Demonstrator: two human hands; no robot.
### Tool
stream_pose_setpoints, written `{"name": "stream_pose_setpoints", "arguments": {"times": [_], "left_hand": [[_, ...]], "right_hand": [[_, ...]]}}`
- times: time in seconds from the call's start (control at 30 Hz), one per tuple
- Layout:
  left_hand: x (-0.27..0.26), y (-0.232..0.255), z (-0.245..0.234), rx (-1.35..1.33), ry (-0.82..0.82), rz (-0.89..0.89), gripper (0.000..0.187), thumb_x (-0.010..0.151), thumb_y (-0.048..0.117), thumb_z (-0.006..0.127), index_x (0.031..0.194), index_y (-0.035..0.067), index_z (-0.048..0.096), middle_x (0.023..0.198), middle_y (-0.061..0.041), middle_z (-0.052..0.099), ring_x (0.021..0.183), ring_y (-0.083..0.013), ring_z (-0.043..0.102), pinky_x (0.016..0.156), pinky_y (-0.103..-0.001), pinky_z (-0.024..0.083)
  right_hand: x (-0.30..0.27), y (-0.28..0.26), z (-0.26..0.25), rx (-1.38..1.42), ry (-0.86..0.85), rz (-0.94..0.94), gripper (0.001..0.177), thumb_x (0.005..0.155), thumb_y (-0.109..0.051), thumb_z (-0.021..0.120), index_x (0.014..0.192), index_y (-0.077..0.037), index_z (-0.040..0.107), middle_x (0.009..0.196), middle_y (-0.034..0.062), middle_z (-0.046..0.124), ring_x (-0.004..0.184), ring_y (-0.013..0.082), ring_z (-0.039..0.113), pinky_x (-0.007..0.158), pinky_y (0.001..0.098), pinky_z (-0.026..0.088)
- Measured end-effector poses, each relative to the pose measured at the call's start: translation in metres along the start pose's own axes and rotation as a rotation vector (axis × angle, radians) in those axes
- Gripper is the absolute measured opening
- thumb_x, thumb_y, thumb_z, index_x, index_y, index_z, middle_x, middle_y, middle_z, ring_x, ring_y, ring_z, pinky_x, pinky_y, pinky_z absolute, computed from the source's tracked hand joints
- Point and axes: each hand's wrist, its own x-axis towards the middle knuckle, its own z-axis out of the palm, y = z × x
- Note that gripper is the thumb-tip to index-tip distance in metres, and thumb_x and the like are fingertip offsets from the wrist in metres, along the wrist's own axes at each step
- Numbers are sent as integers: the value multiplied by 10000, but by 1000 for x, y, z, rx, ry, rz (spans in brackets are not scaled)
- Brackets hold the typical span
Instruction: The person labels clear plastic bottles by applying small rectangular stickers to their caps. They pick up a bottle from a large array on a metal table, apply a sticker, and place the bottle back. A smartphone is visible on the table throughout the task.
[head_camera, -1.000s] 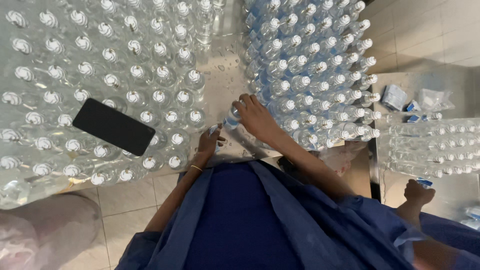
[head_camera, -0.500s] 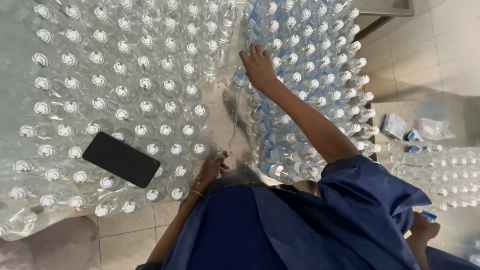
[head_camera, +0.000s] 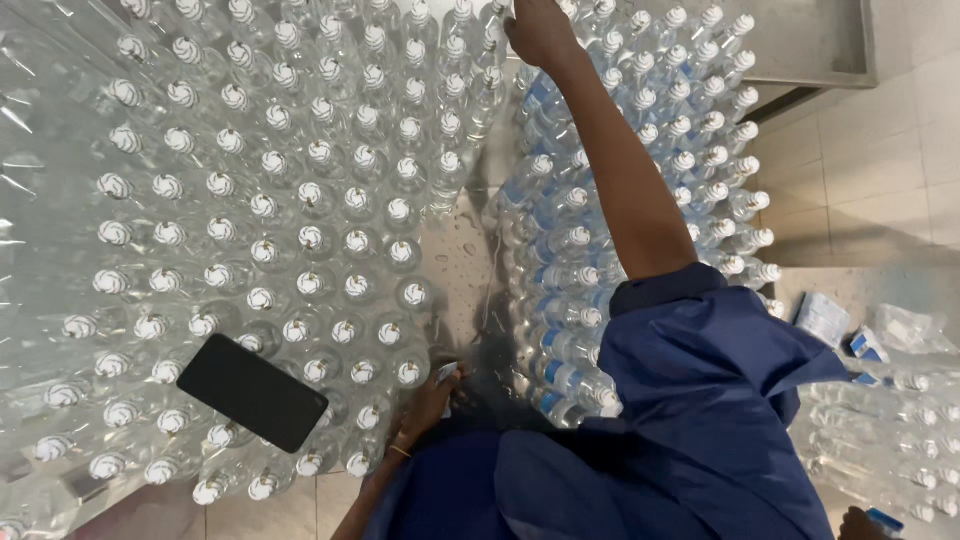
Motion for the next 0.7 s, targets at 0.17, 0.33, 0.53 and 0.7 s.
{"name": "stream_pose_setpoints", "arguments": {"times": [0.17, 0.33, 0.53, 0.7], "left_hand": [[8, -1, 2, -112, -66, -8, 408, 1076, 343, 575, 1417, 159, 704, 1277, -35, 849, 822, -123, 764, 723, -270, 621], [16, -11, 6, -285, -162, 41, 515, 1055, 386, 608, 1476, 93, 657, 1310, -89, 798, 829, -130, 719, 646, -245, 577], [6, -7, 9, -153, -144, 51, 463, 1060, 353, 606, 1426, 96, 727, 1236, -72, 850, 742, -102, 708, 642, -246, 602], [2, -2, 16, -213, -142, 127, 397, 1057, 265, 630, 1371, 54, 752, 1157, -74, 855, 659, -95, 685, 569, -250, 586]], "right_hand": [[34, 3, 11, -38, -26, 0, 532, 1136, -371, 729, 1499, -84, 466, 1046, 198, 701, 813, 452, 667, 644, 587, 486], [21, -6, 33, -317, -110, 20, 477, 1132, -365, 682, 1442, -25, 557, 1057, 187, 804, 873, 460, 773, 717, 634, 594], [8, -19, 26, 44, -272, 244, 441, 1116, -360, 535, 1438, -61, 579, 1158, 237, 715, 514, 314, 735, 725, 511, 613], [-1, -26, 23, 139, -181, 250, 441, 1019, -264, 674, 1329, 49, 671, 1027, 283, 737, 492, 310, 773, 534, 399, 630]]}}
